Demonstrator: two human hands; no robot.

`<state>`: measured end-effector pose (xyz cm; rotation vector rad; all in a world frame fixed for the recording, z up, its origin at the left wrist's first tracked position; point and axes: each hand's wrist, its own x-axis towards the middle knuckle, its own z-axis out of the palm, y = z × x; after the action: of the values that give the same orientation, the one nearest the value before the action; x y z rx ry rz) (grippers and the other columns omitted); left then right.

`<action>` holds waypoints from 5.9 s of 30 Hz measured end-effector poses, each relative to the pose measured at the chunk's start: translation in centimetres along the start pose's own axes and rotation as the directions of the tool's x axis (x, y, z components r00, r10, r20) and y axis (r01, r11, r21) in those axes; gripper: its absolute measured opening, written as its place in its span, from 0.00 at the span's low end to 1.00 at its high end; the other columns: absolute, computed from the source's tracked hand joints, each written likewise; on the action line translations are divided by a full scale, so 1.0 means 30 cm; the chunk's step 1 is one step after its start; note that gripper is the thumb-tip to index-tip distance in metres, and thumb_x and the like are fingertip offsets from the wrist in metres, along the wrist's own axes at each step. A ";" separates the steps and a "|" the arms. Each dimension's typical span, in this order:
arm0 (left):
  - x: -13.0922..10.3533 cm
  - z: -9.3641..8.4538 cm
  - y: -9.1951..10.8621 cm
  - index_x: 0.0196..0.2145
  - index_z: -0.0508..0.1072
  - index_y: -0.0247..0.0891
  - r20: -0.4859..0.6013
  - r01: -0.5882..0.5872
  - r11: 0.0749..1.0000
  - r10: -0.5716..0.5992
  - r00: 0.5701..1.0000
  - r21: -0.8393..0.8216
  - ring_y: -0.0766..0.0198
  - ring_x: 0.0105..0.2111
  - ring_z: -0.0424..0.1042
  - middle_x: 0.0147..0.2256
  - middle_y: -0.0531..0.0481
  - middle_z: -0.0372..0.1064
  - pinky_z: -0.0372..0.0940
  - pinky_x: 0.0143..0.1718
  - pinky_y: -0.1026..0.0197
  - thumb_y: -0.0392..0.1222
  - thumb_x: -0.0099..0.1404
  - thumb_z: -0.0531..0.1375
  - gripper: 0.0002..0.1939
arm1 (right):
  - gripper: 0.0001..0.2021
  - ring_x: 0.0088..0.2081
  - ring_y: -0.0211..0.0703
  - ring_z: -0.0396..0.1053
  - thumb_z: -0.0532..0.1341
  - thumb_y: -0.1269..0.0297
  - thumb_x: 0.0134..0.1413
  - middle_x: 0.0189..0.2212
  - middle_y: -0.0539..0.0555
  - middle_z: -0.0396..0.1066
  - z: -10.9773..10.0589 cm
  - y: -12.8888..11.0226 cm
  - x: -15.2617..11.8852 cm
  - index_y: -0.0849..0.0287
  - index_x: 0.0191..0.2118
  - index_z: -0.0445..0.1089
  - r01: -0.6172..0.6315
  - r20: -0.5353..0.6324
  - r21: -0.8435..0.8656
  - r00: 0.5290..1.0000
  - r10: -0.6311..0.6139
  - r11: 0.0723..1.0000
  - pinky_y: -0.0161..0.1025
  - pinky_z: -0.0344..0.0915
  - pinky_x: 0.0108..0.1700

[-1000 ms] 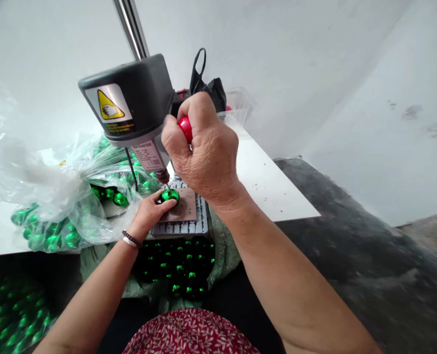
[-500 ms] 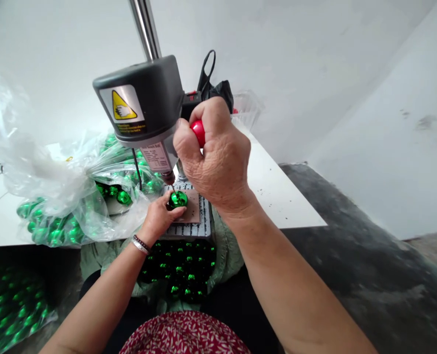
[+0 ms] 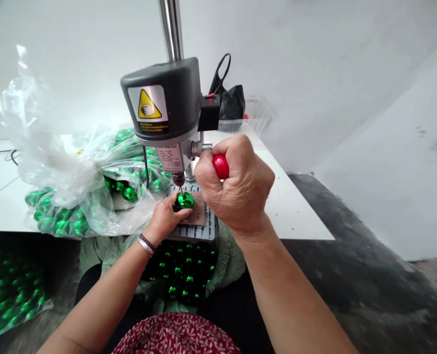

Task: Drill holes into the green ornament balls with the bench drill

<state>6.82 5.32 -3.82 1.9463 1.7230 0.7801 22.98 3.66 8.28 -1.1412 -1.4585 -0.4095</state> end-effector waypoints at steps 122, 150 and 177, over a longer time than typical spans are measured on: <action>0.035 -0.043 0.009 0.48 0.74 0.38 0.135 0.068 0.967 -0.036 0.990 -0.244 0.63 0.37 0.71 0.37 0.54 0.75 0.64 0.40 0.64 0.42 0.51 0.67 0.25 | 0.10 0.24 0.27 0.54 0.53 0.57 0.57 0.23 0.46 0.58 0.018 -0.023 0.112 0.58 0.30 0.59 -0.120 0.022 0.185 0.993 0.118 0.975 0.29 0.58 0.30; 0.024 -0.017 -0.030 0.51 0.72 0.43 0.078 0.047 0.983 -0.033 0.996 -0.176 0.55 0.43 0.73 0.44 0.49 0.75 0.64 0.49 0.56 0.46 0.51 0.67 0.28 | 0.03 0.27 0.33 0.64 0.56 0.63 0.54 0.26 0.48 0.65 0.039 0.001 -0.114 0.54 0.34 0.62 -0.106 -0.108 0.058 0.988 0.111 0.993 0.34 0.60 0.31; -0.038 -0.393 -0.201 0.43 0.78 0.35 -0.093 0.218 0.965 -0.233 0.968 -0.146 0.56 0.42 0.72 0.41 0.43 0.76 0.64 0.44 0.59 0.41 0.62 0.54 0.16 | 0.11 0.24 0.26 0.53 0.58 0.63 0.51 0.18 0.44 0.59 0.101 -0.040 0.280 0.61 0.22 0.62 -0.464 0.062 0.041 0.885 0.461 0.885 0.35 0.51 0.29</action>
<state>-5.54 4.44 1.00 1.6107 1.8645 0.9070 21.65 8.91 15.49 -1.4158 -1.1784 -0.0041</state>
